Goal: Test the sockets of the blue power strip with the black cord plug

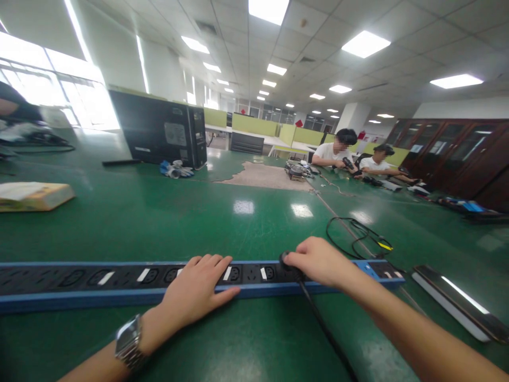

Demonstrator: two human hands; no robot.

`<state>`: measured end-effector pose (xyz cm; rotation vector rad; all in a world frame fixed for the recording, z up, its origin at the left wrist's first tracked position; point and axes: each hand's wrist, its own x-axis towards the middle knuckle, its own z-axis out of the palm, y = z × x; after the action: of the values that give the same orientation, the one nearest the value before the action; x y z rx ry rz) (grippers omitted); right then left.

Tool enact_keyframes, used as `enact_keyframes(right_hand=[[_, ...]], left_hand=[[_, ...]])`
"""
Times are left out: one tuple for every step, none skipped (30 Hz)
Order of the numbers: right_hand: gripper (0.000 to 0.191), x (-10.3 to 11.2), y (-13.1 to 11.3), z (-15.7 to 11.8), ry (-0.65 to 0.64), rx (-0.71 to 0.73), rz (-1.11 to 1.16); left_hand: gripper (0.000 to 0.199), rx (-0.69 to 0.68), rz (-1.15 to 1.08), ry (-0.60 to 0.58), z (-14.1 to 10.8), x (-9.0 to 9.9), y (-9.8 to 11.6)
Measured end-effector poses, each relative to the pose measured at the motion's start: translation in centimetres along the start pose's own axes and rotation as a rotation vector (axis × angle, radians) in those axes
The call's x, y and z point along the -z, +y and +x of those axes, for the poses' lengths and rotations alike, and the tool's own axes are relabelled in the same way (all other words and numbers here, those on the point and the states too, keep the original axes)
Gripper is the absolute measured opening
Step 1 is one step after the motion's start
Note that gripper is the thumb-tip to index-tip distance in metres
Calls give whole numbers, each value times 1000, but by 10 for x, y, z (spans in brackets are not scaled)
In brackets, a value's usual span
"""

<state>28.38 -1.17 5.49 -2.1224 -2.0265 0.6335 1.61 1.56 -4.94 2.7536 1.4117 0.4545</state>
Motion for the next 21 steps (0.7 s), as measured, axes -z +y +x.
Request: enact_keyframes(right_hand=[[43, -10, -13, 3, -40, 25, 16], [42, -20, -24, 8, -61, 38, 30], [41, -30, -33, 13, -68, 50, 48], [40, -39, -39, 19, -74, 59, 60], [39, -46, -44, 24, -74, 60, 67], [39, -52, -47, 29, -74, 54, 67], [38, -55, -48, 33, -75, 44, 60], [38, -57, -48, 36, -75, 29, 50], [37, -58, -47, 37, -72, 18, 42], [37, -57, -46, 38, -71, 10, 39], [38, -57, -44, 39, -73, 7, 43], [38, -57, -43, 39, -76, 8, 50], [38, -57, -42, 39, -77, 8, 56], [38, -57, -42, 38, -77, 5, 58], [37, -58, -43, 38, -71, 3, 55], [36, -60, -45, 38, -60, 2, 47], [35, -62, -47, 38, -48, 4, 37], [34, -64, -50, 38, -39, 11, 27], [34, -66, -53, 38, -32, 22, 17], [34, -67, -55, 38, -30, 37, 9], [34, -68, -57, 39, -34, 48, 4]], left_hand=[[59, 0, 1, 2, 0, 0, 0], [59, 0, 0, 4, 0, 0, 1], [59, -1, -2, 6, -1, 0, 1], [58, -2, -4, 9, -1, 1, 1], [58, -3, -6, 11, -1, 1, 2], [58, -4, -7, 13, -1, 2, 2], [57, -4, -8, 15, -1, 2, 2], [57, -3, -8, 16, -1, 2, 3], [57, -1, -7, 16, -1, 2, 3], [58, 0, -8, 17, -1, 2, 2], [58, -1, -9, 17, -1, 2, 2], [58, -1, -10, 19, -1, 2, 2], [58, -3, -11, 20, -1, 1, 2], [58, -6, -10, 22, -1, 1, 2], [59, -7, -8, 24, -1, 0, 2], [58, -6, -6, 27, -1, 0, 2], [58, -3, -4, 31, -1, 0, 2], [58, -1, -4, 34, -1, 0, 3], [58, 2, -4, 37, -1, -1, 3], [57, 4, -7, 38, -1, -1, 3], [57, 5, -10, 36, -1, -1, 3]])
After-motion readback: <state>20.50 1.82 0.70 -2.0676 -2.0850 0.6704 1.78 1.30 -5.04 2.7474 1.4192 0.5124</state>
